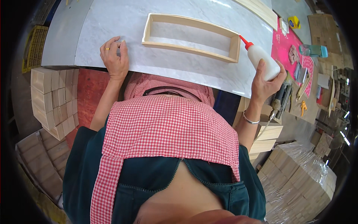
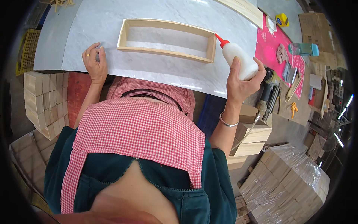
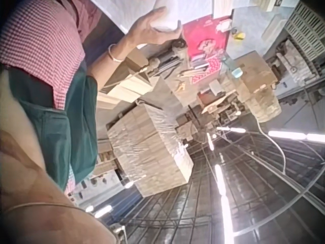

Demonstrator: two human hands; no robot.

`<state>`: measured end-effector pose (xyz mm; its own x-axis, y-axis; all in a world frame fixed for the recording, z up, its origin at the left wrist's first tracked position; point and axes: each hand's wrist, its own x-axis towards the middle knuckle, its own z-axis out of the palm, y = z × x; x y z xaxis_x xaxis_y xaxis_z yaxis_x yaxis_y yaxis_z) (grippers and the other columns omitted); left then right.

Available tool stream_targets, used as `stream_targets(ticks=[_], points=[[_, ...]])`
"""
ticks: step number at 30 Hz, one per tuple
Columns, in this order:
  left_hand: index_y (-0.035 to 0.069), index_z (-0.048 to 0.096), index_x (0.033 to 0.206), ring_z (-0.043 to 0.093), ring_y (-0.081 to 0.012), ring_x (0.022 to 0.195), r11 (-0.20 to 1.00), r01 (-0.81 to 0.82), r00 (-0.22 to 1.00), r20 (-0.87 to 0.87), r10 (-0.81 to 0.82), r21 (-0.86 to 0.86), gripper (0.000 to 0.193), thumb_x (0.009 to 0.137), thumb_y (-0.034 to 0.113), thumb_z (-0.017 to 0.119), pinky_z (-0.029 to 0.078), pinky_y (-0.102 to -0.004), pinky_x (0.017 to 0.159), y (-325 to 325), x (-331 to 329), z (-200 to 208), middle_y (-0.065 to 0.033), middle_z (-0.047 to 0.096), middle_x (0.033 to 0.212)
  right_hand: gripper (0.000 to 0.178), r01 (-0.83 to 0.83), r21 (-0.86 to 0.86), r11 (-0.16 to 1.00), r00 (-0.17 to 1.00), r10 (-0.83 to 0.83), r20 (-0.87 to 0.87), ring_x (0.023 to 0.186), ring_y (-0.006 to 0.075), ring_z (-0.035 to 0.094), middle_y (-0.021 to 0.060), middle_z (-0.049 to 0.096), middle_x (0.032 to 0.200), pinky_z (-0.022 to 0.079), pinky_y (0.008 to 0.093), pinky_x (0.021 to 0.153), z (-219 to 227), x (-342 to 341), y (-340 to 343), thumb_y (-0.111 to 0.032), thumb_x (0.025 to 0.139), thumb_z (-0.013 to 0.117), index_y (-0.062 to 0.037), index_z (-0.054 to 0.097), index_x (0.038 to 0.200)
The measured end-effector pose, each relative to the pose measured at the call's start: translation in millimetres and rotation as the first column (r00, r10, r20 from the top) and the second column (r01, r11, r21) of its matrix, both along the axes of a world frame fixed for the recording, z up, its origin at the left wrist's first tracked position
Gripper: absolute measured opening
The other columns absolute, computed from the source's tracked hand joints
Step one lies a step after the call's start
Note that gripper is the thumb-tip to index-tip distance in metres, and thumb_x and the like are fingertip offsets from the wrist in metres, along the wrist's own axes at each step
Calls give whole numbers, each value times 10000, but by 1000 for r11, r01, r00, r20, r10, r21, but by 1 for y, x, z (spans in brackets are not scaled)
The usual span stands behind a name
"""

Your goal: Assemble wooden boxes by gluing and nailing wooden slats together.

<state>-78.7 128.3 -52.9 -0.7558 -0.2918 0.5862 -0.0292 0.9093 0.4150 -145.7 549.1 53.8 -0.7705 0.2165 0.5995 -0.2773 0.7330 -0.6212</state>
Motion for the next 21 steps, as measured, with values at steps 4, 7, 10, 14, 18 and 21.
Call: stream_targets(ticks=[4,7,10,14,18,21], points=[[77,616,861,540,-255,1058,1000,0,1000,-1,0,-3,122,928,170,656,403,-363,972,-1,-1,-3,-46,674,1178,462,1,9,1000,1000,-1,31,861,236,605,131,612,1040,521,336,775,4,13,3,-200,837,811,-9,556,1172],[74,617,863,538,-253,1055,1000,0,1000,-11,0,-6,124,930,172,655,404,-362,972,-1,-2,-3,-47,675,1175,453,31,18,999,997,-32,70,858,235,605,129,612,1044,519,335,773,9,30,3,-193,841,805,-11,557,1174],[74,619,864,538,-252,1052,1000,3,1000,-17,-3,-4,125,931,173,655,404,-362,972,-1,-2,-4,-45,675,1173,449,51,29,998,995,-54,88,857,235,605,128,611,1048,519,334,769,13,49,4,-190,844,801,-12,556,1175],[76,624,865,539,-250,1047,1000,8,999,-32,-8,0,123,931,175,655,405,-360,971,-3,-4,-5,-38,677,1170,446,79,50,996,992,-83,94,856,236,606,128,608,1056,520,332,761,17,70,5,-191,847,796,-13,555,1178],[80,639,878,547,-250,1030,1000,-8,999,-49,8,-9,107,929,173,653,410,-363,964,-6,-3,-5,-22,683,1155,455,58,5,998,990,-58,126,871,242,603,132,597,1072,521,333,759,18,80,0,-196,847,791,-17,548,1187],[94,656,891,557,-251,1022,1000,-14,997,-77,13,-17,85,925,172,653,415,-371,953,-6,-1,-2,-14,693,1106,462,27,-249,968,979,25,202,884,245,599,135,591,1082,523,332,750,22,76,-21,-203,847,789,-19,543,1192]])
